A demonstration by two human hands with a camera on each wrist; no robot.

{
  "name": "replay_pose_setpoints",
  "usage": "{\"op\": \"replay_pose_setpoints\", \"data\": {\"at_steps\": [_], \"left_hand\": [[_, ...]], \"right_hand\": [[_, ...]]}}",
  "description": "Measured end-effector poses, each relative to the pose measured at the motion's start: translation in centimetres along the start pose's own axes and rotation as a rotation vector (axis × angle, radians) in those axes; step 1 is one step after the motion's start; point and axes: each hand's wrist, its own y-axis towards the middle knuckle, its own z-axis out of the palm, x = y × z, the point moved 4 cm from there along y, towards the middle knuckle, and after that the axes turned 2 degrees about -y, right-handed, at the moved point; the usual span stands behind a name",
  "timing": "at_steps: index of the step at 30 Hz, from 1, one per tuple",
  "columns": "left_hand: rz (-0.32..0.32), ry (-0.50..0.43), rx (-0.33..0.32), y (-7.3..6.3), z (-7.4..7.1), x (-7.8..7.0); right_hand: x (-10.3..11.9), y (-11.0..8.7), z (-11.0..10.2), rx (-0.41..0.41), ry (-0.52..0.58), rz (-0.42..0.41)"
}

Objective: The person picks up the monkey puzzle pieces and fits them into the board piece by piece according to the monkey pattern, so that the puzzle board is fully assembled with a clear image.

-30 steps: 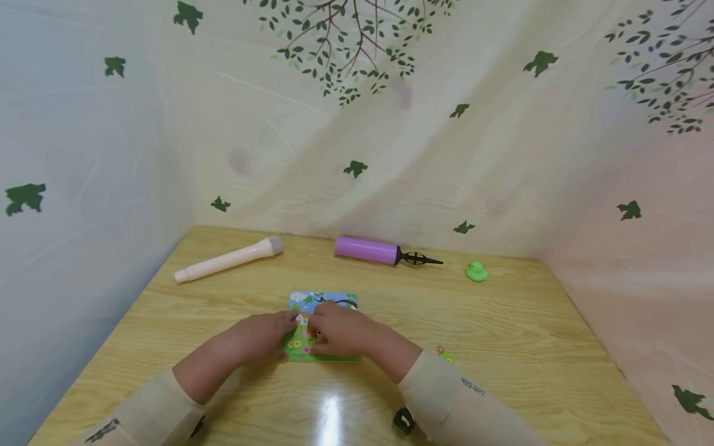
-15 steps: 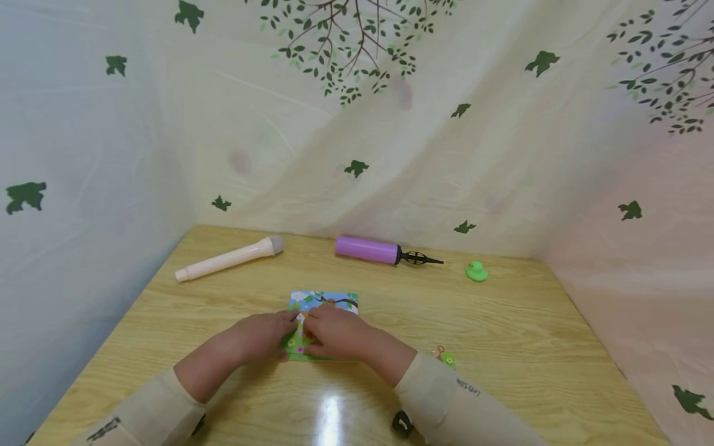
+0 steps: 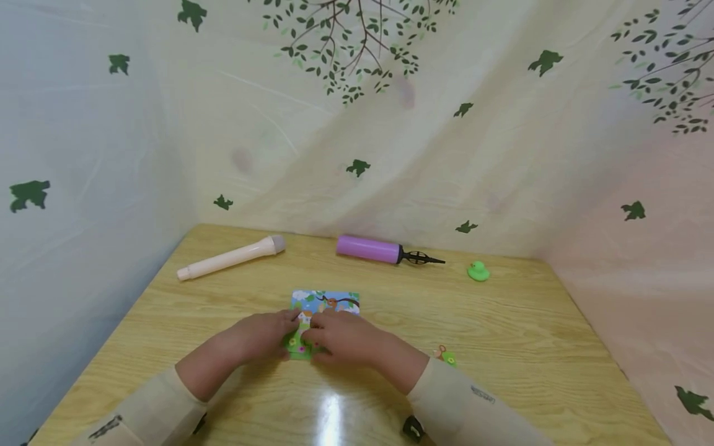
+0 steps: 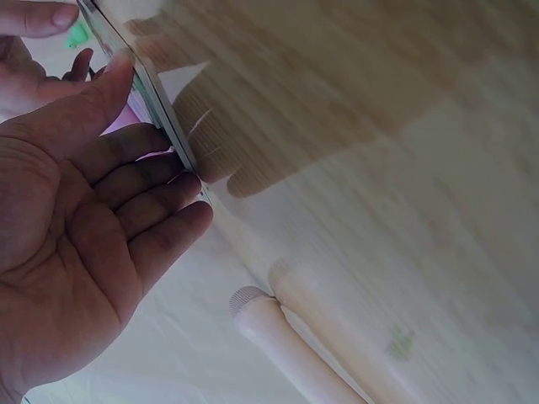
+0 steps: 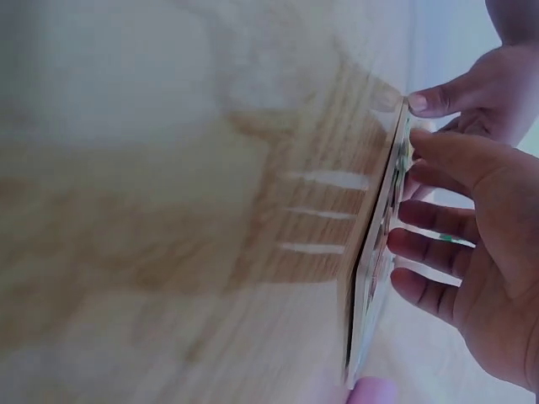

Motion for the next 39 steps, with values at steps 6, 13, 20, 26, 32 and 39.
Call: {"op": "replay_pose_setpoints", "data": {"at_steps": [6, 13, 20, 26, 32, 39], "left_hand": [[-0.013, -0.007, 0.019, -0.1, -0.1, 0.0], [0.003, 0.01, 0.012, 0.0, -0.1, -0.1], [0.005, 0.014, 0.013, 0.0, 0.0, -0.2], [-0.002, 0.009, 0.027, 0.0, 0.0, -0.3], [-0.006, 0.004, 0.039, -0.1, -0.2, -0.5], [-0.024, -0.011, 0.048, 0.1, -0.2, -0.4]], "right_hand": [[0.5, -0.8, 0.1, 0.024, -0.046, -0.053], [0.9, -0.8, -0.5, 0.055, -0.118, -0.036], [0.0, -1.6, -0.6, 0.034, 0.02, -0.042], [-2.7, -3.8, -1.0, 0.015, 0.147, 0.087], [-6.0, -7.5, -1.4, 0.125, 0.274, 0.298], [-8.0, -11.8, -1.0, 0.332, 0.401, 0.543]]}}
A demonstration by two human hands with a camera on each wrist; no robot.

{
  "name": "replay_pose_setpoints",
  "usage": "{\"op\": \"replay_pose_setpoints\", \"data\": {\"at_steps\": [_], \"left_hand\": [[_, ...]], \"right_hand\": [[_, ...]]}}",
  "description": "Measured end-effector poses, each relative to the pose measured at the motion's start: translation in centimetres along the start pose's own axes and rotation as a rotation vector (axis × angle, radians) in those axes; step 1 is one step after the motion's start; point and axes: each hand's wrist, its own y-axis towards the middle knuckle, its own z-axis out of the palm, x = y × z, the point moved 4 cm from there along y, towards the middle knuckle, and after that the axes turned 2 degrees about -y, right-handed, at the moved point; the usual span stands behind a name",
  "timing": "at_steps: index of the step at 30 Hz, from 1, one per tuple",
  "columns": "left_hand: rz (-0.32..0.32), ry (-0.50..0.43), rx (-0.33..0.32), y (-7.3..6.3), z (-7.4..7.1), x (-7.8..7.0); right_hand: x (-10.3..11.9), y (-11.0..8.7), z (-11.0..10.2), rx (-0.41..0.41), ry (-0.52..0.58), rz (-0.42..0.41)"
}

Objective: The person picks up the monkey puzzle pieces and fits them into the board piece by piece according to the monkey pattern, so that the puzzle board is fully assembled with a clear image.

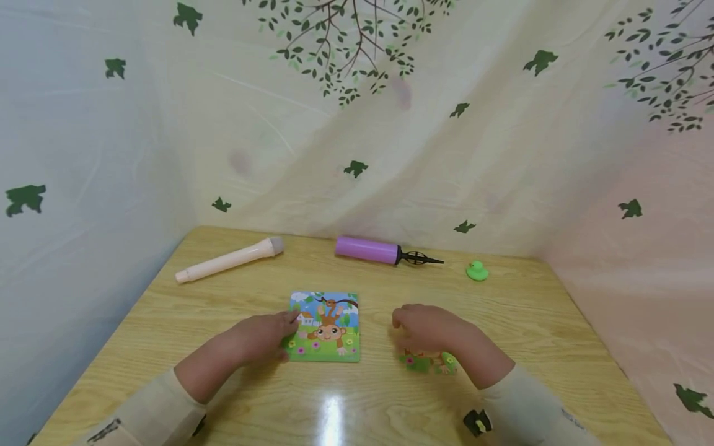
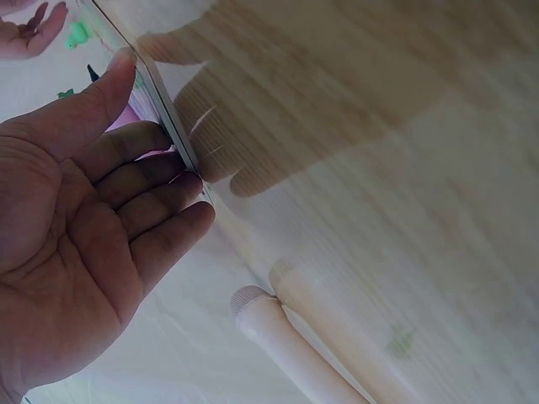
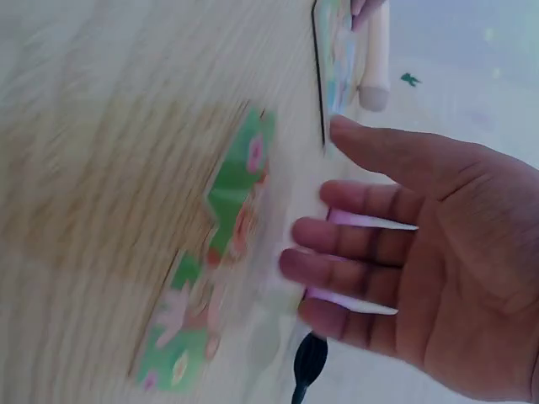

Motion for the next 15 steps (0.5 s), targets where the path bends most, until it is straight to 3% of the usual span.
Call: {"op": "replay_pose_setpoints", "data": {"at_steps": [3, 6, 15], "left_hand": [[-0.005, -0.001, 0.001, 0.0, 0.0, 0.0], [-0.01, -0.005, 0.002, -0.1, 0.0, 0.1], [-0.003, 0.008, 0.005, 0.0, 0.0, -0.1]], "right_hand": [[-0.9, -1.0, 0.6, 0.097, 0.073, 0.092], [-1.2, -1.6, 1.1, 0.148, 0.101, 0.12], [-0.5, -1.5, 1.5, 0.122, 0.033, 0.071]]}}
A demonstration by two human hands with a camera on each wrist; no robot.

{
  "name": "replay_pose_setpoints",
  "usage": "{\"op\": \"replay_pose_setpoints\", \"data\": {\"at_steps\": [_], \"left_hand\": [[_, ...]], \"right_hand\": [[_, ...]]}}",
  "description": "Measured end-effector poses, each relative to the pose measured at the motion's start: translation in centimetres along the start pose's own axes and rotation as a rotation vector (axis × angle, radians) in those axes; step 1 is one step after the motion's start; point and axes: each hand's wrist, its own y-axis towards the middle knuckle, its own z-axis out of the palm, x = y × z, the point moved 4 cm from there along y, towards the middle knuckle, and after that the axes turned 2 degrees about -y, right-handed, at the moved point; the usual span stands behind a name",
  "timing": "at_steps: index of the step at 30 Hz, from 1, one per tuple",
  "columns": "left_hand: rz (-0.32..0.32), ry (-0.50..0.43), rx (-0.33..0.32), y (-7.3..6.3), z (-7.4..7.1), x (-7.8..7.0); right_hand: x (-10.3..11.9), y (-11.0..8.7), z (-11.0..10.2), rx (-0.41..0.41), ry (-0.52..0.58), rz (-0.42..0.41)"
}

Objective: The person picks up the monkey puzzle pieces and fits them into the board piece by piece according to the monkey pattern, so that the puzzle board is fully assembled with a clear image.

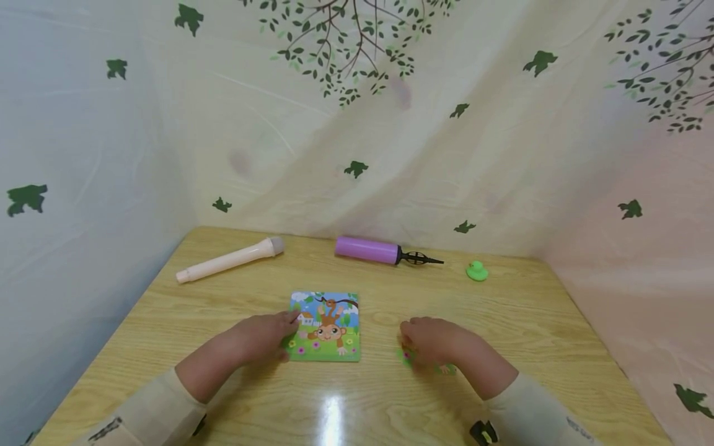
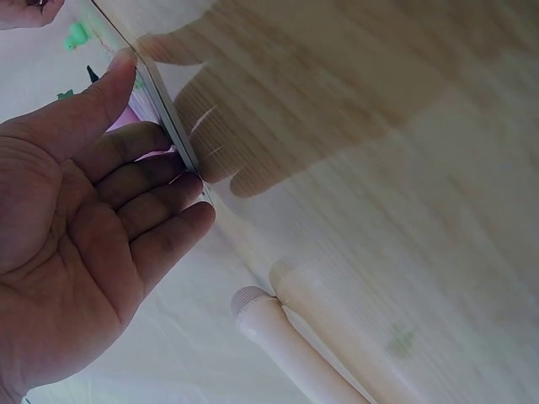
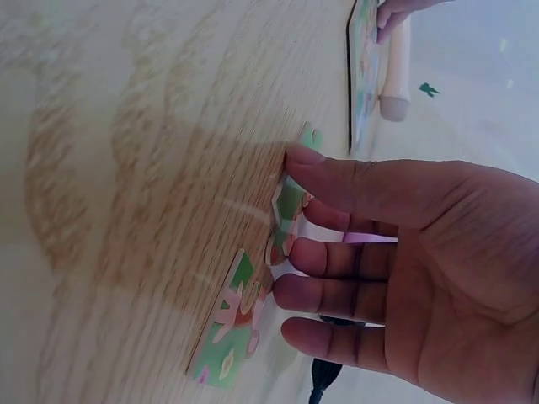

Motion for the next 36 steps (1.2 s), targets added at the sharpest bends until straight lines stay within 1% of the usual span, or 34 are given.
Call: {"op": "replay_pose_setpoints", "data": {"at_steps": [10, 16, 22, 25, 29, 36], "left_hand": [[-0.01, 0.006, 0.009, 0.1, 0.1, 0.0], [-0.004, 0.018, 0.011, 0.2, 0.2, 0.1], [-0.009, 0.008, 0.008, 0.3, 0.2, 0.2], [-0.012, 0.01, 0.009, 0.2, 0.2, 0.2], [-0.018, 0.003, 0.009, 0.2, 0.2, 0.2], [-0.018, -0.007, 0.007, 0.1, 0.1, 0.2]], "right_hand": [[0.9, 1.3, 0.0, -0.055, -0.051, -0.072], [1.8, 2.2, 0.0, -0.077, -0.044, -0.112], [2.7, 3.3, -0.4, -0.145, -0.006, -0.186], [3.6, 4.0, -0.9, -0.19, -0.016, -0.239], [5.2, 5.0, -1.4, -0.234, -0.061, -0.291], [8.4, 7.0, -1.2, -0.264, -0.158, -0.353]]}}
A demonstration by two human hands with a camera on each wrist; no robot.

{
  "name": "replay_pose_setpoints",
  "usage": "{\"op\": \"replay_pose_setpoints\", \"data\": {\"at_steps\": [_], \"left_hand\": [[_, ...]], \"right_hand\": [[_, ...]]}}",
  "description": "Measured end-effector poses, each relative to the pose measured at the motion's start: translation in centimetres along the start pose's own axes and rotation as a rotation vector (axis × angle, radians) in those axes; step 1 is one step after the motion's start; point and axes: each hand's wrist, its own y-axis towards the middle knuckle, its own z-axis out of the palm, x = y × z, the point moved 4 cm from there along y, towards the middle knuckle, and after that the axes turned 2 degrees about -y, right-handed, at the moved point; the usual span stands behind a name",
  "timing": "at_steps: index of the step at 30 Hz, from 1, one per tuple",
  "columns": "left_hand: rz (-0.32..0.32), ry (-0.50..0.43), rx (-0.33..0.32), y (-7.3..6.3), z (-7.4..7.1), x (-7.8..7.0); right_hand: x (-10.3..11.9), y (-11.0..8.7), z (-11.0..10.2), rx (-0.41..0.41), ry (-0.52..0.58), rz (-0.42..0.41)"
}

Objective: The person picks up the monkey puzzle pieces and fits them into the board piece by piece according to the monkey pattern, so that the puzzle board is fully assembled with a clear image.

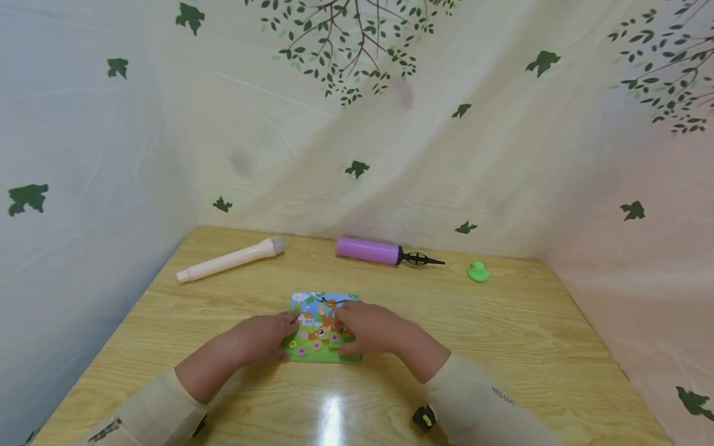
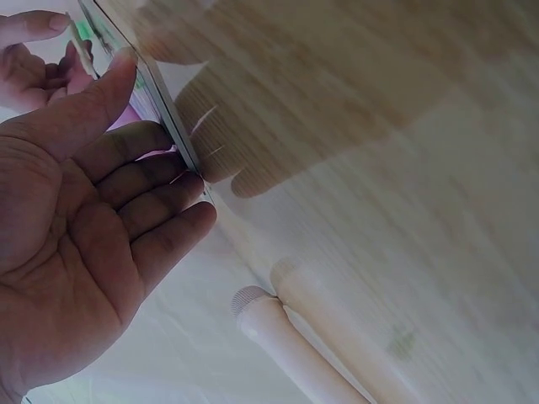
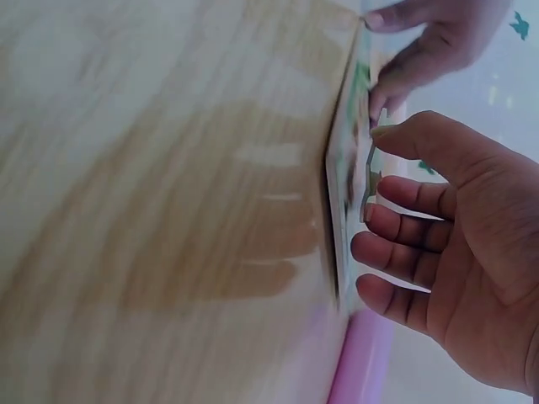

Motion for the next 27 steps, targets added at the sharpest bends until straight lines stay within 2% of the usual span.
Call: {"op": "replay_pose_setpoints", "data": {"at_steps": [5, 10, 20, 27], "left_hand": [[0.01, -0.002, -0.009, 0.1, 0.0, 0.0], [0.013, 0.004, -0.014, 0.1, 0.0, 0.0], [0.009, 0.007, -0.017, -0.1, -0.1, 0.0], [0.011, 0.014, -0.015, 0.0, 0.0, 0.0]], "right_hand": [[1.4, 1.5, 0.3, -0.024, -0.04, -0.063], [2.3, 2.0, 0.5, -0.046, -0.103, -0.102], [2.5, 2.3, 1.0, -0.046, -0.14, -0.093], [3.2, 2.2, 0.5, -0.054, -0.186, -0.101]]}}
